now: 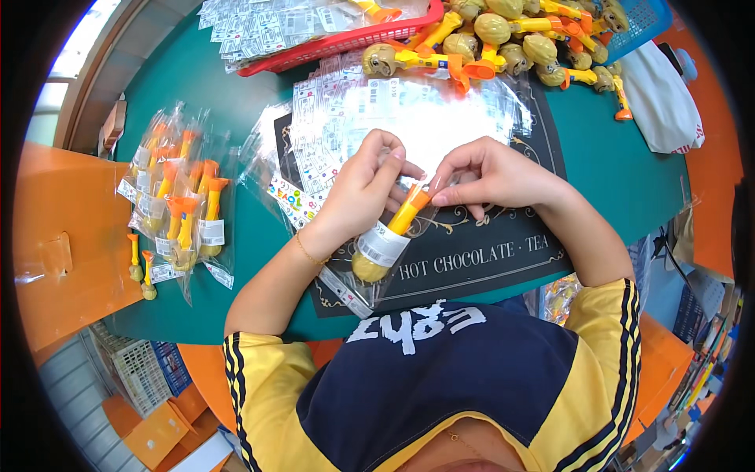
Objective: Packaging small items into plastic bags.
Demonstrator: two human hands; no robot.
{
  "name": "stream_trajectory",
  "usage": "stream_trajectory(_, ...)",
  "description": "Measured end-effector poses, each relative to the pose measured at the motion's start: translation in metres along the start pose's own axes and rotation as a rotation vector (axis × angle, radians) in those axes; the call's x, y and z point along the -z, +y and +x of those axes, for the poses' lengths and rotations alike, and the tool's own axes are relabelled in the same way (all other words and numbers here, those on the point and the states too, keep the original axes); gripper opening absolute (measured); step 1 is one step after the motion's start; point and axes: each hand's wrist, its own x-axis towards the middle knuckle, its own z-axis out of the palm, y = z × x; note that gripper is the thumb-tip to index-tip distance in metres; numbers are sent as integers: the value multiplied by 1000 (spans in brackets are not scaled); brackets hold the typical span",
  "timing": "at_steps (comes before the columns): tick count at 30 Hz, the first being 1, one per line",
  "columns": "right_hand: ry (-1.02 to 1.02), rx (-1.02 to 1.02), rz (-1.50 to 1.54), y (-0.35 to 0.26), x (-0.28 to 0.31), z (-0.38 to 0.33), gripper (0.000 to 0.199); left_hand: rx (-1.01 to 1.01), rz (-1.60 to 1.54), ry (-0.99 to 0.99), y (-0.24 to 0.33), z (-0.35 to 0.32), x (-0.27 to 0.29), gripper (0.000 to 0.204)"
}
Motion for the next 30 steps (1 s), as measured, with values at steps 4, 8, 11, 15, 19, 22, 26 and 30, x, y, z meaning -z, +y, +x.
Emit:
stream_trajectory(4, -68, -16, 99, 5, -11, 2, 25, -205, 191, 39, -10, -1, -4, 15)
stream_trajectory(8, -176, -28, -45, 1, -9, 0, 32, -303, 275, 44, -9, -4, -8, 15)
stream_trajectory(11, -108, -188, 158, -12, 1, -5, 35, -102, 200, 48, 4, -8, -7, 15)
stream_trajectory(15, -115, -106, 286, 5, 15, 1, 32, -107, 82, 41, 0, -6, -6, 15)
stream_trajectory(19, -126, -56, 38, 3, 8, 1, 30, -120, 68, 5, -4, -4, -9, 15)
stream_trajectory(22, -51, -68, 28, 0, 2, 0, 34, -118, 104, -1, -3, -5, -9, 15)
stream_trajectory(26, 26, -57, -112, -6, -11, 1, 27, -382, 217, 27, -19, 1, -11, 15)
stream_trajectory(30, 30, 76, -169, 6, -9, 0, 21, -377, 169, 27, -17, -2, -15, 15)
